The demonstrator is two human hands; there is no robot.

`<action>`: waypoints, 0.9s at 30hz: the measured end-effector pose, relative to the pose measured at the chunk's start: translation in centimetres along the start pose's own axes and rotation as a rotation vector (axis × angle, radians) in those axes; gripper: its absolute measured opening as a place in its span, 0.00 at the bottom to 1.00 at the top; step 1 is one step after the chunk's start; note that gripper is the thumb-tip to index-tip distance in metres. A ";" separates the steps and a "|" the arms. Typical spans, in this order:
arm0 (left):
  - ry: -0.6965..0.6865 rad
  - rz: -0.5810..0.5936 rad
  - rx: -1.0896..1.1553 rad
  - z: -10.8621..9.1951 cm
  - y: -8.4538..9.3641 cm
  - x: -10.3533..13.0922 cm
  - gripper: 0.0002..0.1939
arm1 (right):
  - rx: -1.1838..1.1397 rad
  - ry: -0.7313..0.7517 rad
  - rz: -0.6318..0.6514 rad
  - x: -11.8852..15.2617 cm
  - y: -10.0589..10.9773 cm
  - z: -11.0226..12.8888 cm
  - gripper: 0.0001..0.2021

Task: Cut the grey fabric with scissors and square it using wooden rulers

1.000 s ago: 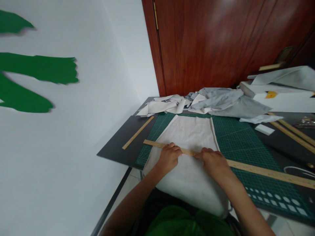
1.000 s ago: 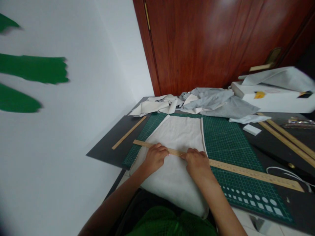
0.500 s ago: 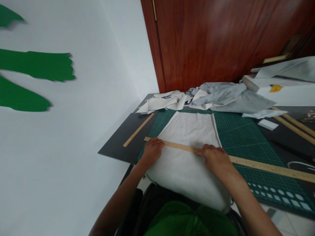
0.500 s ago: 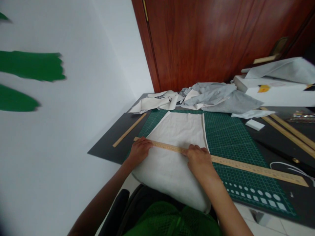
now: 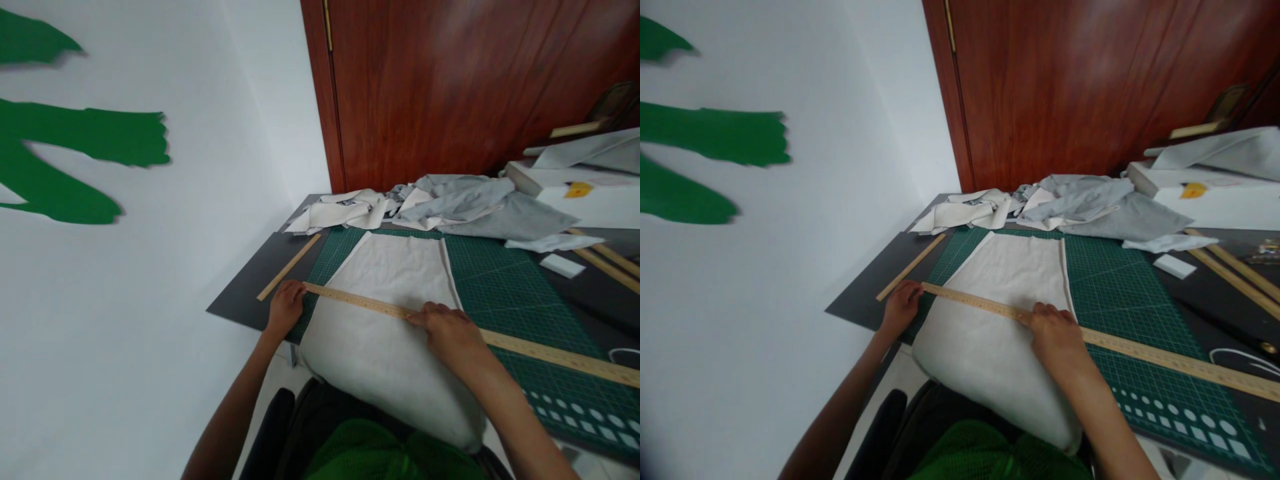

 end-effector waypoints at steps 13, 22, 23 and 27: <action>-0.162 0.212 0.465 -5.4 0.1 4.2 0.10 | -0.178 0.088 -0.307 -3.1 -2.5 -6.2 0.16; -0.040 0.409 0.179 -9.2 -1.7 5.6 0.10 | -0.175 0.018 -0.410 -3.0 -2.6 -9.2 0.16; -0.044 0.435 0.112 -9.6 -2.0 5.2 0.10 | -0.187 0.016 -0.412 -3.0 -2.6 -9.3 0.16; -0.056 0.492 -0.037 -10.6 -3.4 3.5 0.09 | -0.199 -0.026 -0.421 -2.6 -2.3 -9.5 0.15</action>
Point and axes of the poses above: each hand's wrist, its own x-axis away from the middle knuckle, its own y-axis out of the back of the hand, z = x × y, the point moved 8 cm from there along -x, towards the middle knuckle, and after that the axes turned 5 degrees about z, right-handed, at the moved point
